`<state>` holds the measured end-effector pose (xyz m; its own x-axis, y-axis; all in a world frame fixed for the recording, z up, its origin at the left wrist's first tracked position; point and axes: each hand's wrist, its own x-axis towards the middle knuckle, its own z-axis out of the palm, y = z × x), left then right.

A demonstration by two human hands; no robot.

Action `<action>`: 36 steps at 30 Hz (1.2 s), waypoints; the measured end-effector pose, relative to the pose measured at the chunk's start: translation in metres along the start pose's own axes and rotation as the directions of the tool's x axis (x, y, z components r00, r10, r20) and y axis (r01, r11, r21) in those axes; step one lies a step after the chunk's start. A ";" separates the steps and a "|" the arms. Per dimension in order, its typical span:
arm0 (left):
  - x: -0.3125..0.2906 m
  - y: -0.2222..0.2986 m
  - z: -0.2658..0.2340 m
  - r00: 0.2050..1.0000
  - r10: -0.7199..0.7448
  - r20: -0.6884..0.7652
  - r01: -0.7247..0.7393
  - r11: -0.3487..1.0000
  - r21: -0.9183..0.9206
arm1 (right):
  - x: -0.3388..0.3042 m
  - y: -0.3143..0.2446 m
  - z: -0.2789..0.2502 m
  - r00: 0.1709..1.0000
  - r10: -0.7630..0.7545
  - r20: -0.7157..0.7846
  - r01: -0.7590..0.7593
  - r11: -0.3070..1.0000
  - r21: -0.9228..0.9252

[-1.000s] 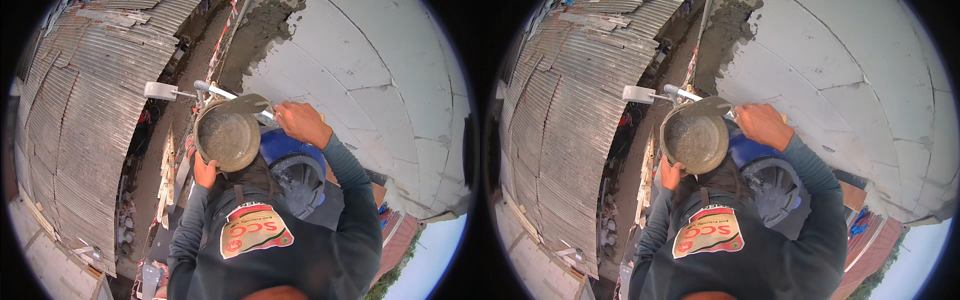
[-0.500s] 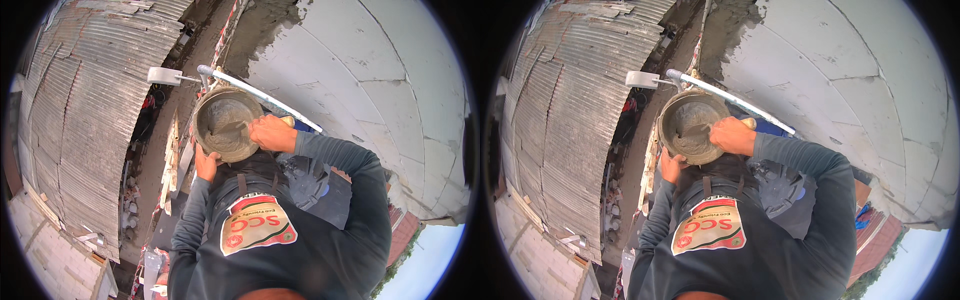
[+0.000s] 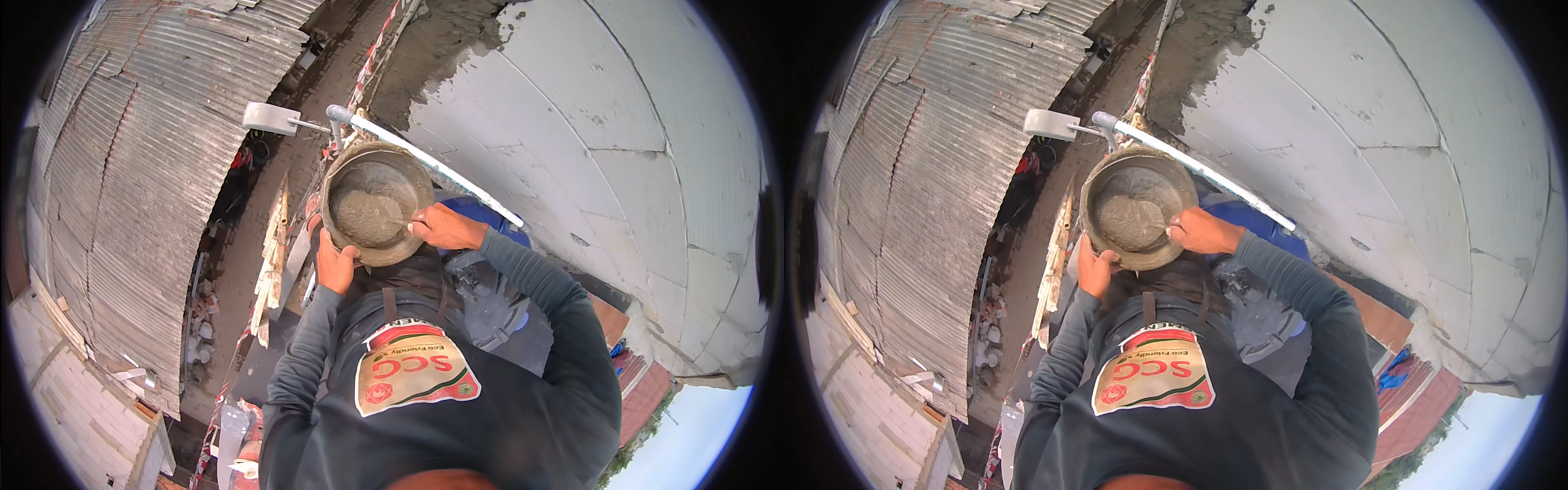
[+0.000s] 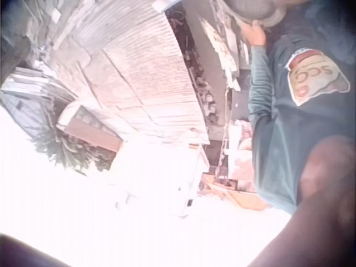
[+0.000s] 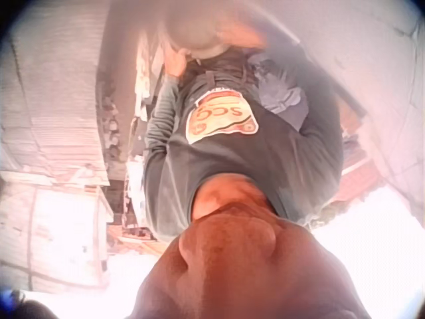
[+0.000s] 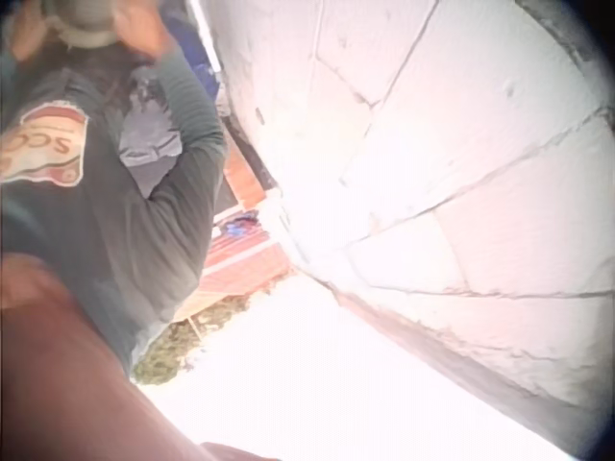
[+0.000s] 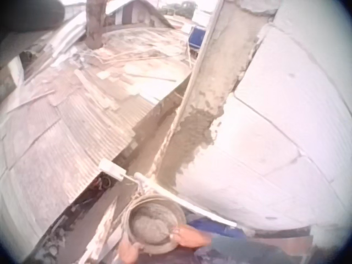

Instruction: The person applies cement to the corner of a wall using a trowel, scooping the mortar from a bucket and spreading it along the vertical edge.

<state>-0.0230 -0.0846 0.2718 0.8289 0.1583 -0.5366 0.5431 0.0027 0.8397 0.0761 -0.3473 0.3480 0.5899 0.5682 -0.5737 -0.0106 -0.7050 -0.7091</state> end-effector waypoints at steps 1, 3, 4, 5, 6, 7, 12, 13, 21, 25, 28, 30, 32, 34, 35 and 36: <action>-0.002 0.006 0.000 1.000 -0.019 0.002 0.019 0.999 -0.027 | -0.011 -0.003 -0.006 1.000 0.029 -0.006 -0.029 0.996 0.081; -0.005 0.019 0.001 0.998 -0.055 0.012 0.056 0.995 -0.081 | -0.029 -0.005 -0.012 0.995 0.094 -0.015 -0.088 0.966 0.241; -0.001 0.004 -0.002 0.999 -0.044 0.023 0.044 0.998 -0.041 | -0.028 0.003 -0.009 0.996 0.078 -0.045 -0.069 0.982 0.178; -0.002 -0.002 -0.002 0.998 -0.065 0.024 0.067 0.996 -0.058 | -0.024 0.017 -0.003 0.996 0.059 -0.073 -0.050 0.992 0.114; 0.001 -0.005 -0.003 0.997 -0.076 0.029 0.078 0.994 -0.073 | -0.021 0.025 -0.002 0.993 0.034 -0.110 -0.029 0.998 0.046; 0.003 0.012 -0.001 0.996 -0.081 0.028 0.083 0.993 -0.088 | -0.021 0.024 -0.006 0.992 0.030 -0.120 -0.023 0.998 0.058; 0.011 0.001 -0.006 0.992 -0.106 0.064 0.114 0.986 -0.124 | -0.043 -0.006 -0.022 0.992 -0.012 -0.127 0.020 0.998 0.065; 0.013 -0.005 -0.005 0.997 -0.070 0.046 0.076 0.987 -0.144 | -0.045 -0.012 -0.030 0.992 -0.018 -0.123 0.026 0.998 0.062; 0.016 -0.004 -0.003 0.996 -0.076 0.049 0.081 0.989 -0.122 | -0.077 -0.078 -0.093 0.980 0.185 0.075 -0.198 0.941 0.275; 0.021 -0.013 -0.004 0.992 -0.112 0.064 0.119 0.986 -0.115 | -0.073 -0.085 -0.148 0.964 0.180 0.196 -0.258 0.810 0.527; 0.012 0.019 0.001 0.984 -0.162 0.071 0.172 0.967 -0.190 | -0.054 -0.064 -0.205 0.967 0.157 0.199 -0.254 0.599 0.760; 0.011 0.027 0.001 0.982 -0.170 0.085 0.182 0.971 -0.153 | -0.045 -0.047 -0.241 0.981 0.190 0.040 -0.142 0.562 0.815; 0.012 0.013 0.002 0.993 -0.110 0.037 0.113 0.986 -0.120 | -0.063 -0.056 -0.266 0.977 0.154 -0.146 0.025 0.598 0.801; 0.012 0.019 0.005 0.998 -0.058 -0.013 0.057 0.995 -0.076 | -0.098 -0.090 -0.286 0.953 0.061 -0.297 0.197 0.621 0.759; 0.003 0.040 0.006 0.999 -0.040 -0.020 0.039 0.998 -0.041 | -0.114 -0.103 -0.286 0.927 0.034 -0.373 0.275 0.614 0.740; 0.002 0.041 0.004 0.999 -0.019 -0.035 0.018 1.000 -0.016 | -0.119 -0.112 -0.280 0.924 0.043 -0.381 0.261 0.657 0.707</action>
<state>0.0020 -0.0884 0.3047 0.8134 0.1930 -0.5487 0.5556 0.0216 0.8312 0.2333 -0.4545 0.6107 0.8519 0.3330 -0.4042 -0.4238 -0.0151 -0.9056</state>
